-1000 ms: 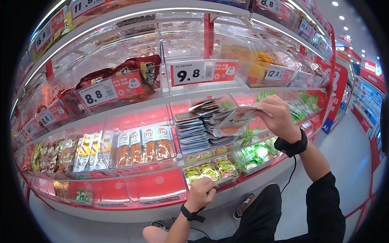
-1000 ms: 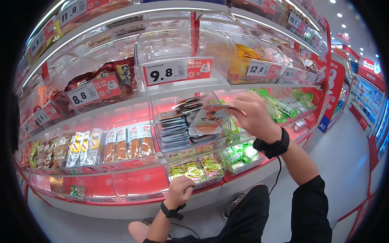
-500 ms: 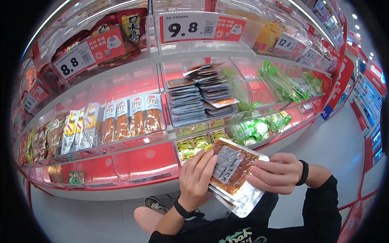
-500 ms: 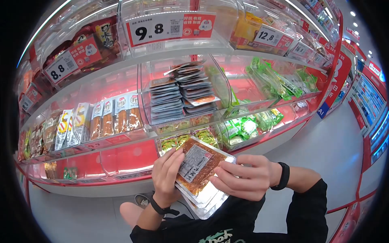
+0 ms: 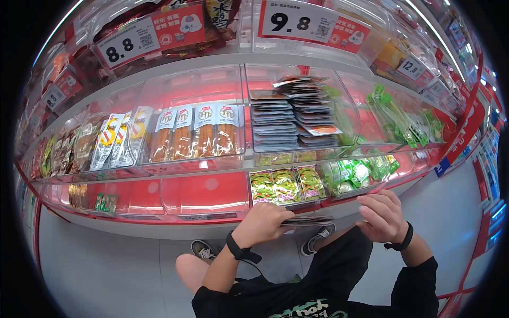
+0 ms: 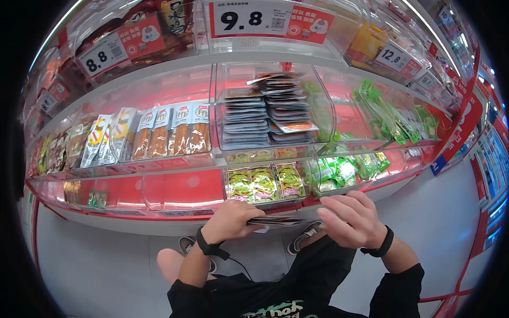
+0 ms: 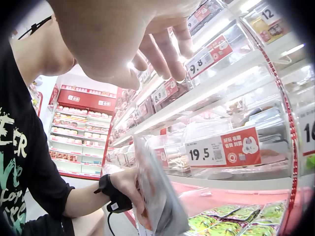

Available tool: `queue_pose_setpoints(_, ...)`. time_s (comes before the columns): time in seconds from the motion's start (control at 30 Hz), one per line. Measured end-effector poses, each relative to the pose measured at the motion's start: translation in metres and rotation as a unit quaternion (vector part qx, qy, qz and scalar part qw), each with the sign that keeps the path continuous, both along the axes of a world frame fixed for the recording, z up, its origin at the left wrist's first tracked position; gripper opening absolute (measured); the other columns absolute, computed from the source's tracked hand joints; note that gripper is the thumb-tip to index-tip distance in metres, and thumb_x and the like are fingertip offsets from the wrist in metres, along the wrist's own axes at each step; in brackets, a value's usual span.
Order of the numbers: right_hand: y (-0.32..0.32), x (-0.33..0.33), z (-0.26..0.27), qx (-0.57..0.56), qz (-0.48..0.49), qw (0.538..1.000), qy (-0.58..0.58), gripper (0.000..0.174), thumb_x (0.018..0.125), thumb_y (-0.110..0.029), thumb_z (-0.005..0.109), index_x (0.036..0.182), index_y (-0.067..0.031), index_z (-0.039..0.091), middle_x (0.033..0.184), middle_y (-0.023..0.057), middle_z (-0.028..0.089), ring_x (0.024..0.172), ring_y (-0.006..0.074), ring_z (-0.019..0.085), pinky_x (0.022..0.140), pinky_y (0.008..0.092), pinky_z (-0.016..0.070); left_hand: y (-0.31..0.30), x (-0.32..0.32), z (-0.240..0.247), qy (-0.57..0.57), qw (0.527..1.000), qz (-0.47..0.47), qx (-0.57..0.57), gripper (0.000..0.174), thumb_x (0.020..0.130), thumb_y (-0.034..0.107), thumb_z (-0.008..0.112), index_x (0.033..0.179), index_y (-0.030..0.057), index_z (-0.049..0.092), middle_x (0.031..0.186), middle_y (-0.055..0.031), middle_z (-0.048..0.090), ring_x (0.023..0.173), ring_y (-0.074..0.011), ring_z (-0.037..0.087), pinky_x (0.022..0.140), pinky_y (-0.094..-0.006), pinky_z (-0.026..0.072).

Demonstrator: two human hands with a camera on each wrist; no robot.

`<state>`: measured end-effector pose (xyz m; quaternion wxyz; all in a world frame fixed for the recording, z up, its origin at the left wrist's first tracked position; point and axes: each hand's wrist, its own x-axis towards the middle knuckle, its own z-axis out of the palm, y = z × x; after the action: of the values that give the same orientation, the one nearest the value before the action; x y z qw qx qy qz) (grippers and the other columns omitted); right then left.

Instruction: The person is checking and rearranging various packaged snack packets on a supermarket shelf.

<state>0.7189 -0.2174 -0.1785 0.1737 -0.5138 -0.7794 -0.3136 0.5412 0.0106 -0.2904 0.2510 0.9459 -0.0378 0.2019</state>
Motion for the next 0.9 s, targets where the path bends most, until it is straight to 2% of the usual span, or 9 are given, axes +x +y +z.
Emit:
queue_pose_setpoints(0.07, -0.006, 0.008, -0.004, 0.007, -0.009, 1.0, 0.019, 0.044, 0.068, -0.005, 0.067, 0.11, -0.0014, 0.054, 0.106, 0.0159, 0.061, 0.082, 0.0263, 0.062, 0.071, 0.0384, 0.0474, 0.011, -0.003, -0.01, 0.018, 0.997, 0.025, 0.064, 0.02, 0.067, 0.02, 0.072, 0.079, 0.0068, 0.064, 0.069, -0.0078, 0.061, 0.071, -0.0278, 0.062, 0.062, -0.0393, 0.0471)
queue_pose_setpoints(0.17, -0.011, 0.011, -0.005, 0.019, -0.017, 0.999, 0.032, 0.043, 0.068, -0.002, 0.065, 0.11, -0.0004, 0.054, 0.104, 0.0161, 0.061, 0.079, 0.0267, 0.062, 0.069, 0.0386, 0.0483, 0.028, -0.023, 0.008, 0.087, 0.99, 0.091, 0.068, 0.018, 0.067, 0.018, 0.073, 0.077, 0.0061, 0.064, 0.073, -0.0101, 0.063, 0.073, -0.0296, 0.061, 0.065, -0.0401, 0.0473)
queue_pose_setpoints(0.27, -0.017, 0.015, -0.009, 0.014, -0.037, 0.998, 0.05, 0.044, 0.068, 0.001, 0.063, 0.11, -0.0003, 0.054, 0.102, 0.0161, 0.062, 0.077, 0.0269, 0.062, 0.069, 0.0387, 0.049, 0.047, -0.05, 0.027, 0.019, 0.989, 0.15, -0.001, 0.018, 0.066, 0.016, 0.072, 0.082, 0.0084, 0.067, 0.074, -0.0084, 0.063, 0.073, -0.0297, 0.061, 0.066, -0.0399, 0.0468)
queue_pose_setpoints(0.37, -0.022, 0.017, -0.013, -0.016, -0.055, 0.997, 0.054, 0.054, 0.07, 0.003, 0.061, 0.121, -0.0007, 0.044, 0.1, 0.0184, 0.061, 0.077, 0.0308, 0.061, 0.069, 0.0434, 0.0476, 0.065, -0.075, 0.034, -0.041, 0.97, 0.237, 0.023, 0.025, 0.064, 0.011, 0.071, 0.089, 0.0099, 0.069, 0.078, -0.0066, 0.065, 0.076, -0.0293, 0.06, 0.067, -0.04, 0.0463)
queue_pose_setpoints(0.57, -0.017, 0.016, -0.016, 0.001, -0.047, 0.996, 0.07, 0.047, 0.066, 0.004, 0.061, 0.113, 0.0006, 0.053, 0.096, 0.0149, 0.063, 0.071, 0.0269, 0.06, 0.066, 0.0375, 0.0478, 0.103, -0.1, -0.003, -0.026, 0.91, 0.403, 0.088, 0.03, 0.061, 0.006, 0.068, 0.091, 0.0107, 0.07, 0.084, -0.0071, 0.066, 0.086, -0.0276, 0.058, 0.076, -0.038, 0.0457)
queue_pose_setpoints(0.67, -0.009, 0.015, -0.014, -0.009, -0.038, 0.998, 0.058, 0.05, 0.064, 0.004, 0.062, 0.113, 0.0007, 0.053, 0.095, 0.0145, 0.063, 0.07, 0.0258, 0.06, 0.065, 0.0367, 0.047, 0.132, -0.098, -0.055, 0.025, 0.913, 0.401, 0.075, 0.03, 0.066, 0.011, 0.071, 0.096, 0.0109, 0.069, 0.103, -0.0078, 0.062, 0.103, -0.0287, 0.054, 0.088, -0.0401, 0.0416)
queue_pose_setpoints(0.73, -0.002, 0.013, -0.008, -0.019, -0.032, 0.998, 0.052, 0.049, 0.063, 0.005, 0.061, 0.112, 0.0004, 0.054, 0.094, 0.0142, 0.063, 0.07, 0.0246, 0.06, 0.064, 0.0355, 0.0467, 0.122, -0.094, -0.055, 0.032, 0.912, 0.404, 0.059, 0.034, 0.069, 0.018, 0.075, 0.101, 0.0114, 0.067, 0.117, -0.0083, 0.057, 0.11, -0.0301, 0.05, 0.094, -0.043, 0.0381)
queue_pose_setpoints(0.83, 0.012, 0.014, 0.001, -0.024, -0.04, 0.998, 0.032, 0.044, 0.064, 0.005, 0.061, 0.108, -0.0005, 0.057, 0.094, 0.0135, 0.062, 0.072, 0.0236, 0.06, 0.065, 0.0349, 0.0468, 0.103, -0.083, -0.031, -0.039, 0.925, 0.377, -0.001, 0.039, 0.068, 0.019, 0.076, 0.105, 0.0115, 0.066, 0.117, -0.0114, 0.058, 0.113, -0.0306, 0.048, 0.095, -0.0424, 0.0371)
queue_pose_setpoints(0.9, 0.025, 0.017, 0.009, -0.037, -0.055, 0.997, 0.031, 0.04, 0.066, 0.003, 0.062, 0.105, -0.0009, 0.058, 0.095, 0.0133, 0.062, 0.076, 0.0244, 0.061, 0.067, 0.0353, 0.0474, 0.091, -0.081, 0.0, -0.005, 0.939, 0.33, -0.096, 0.034, 0.071, 0.017, 0.074, 0.101, 0.0067, 0.066, 0.102, -0.0131, 0.063, 0.102, -0.0293, 0.056, 0.09, -0.0402, 0.0411)
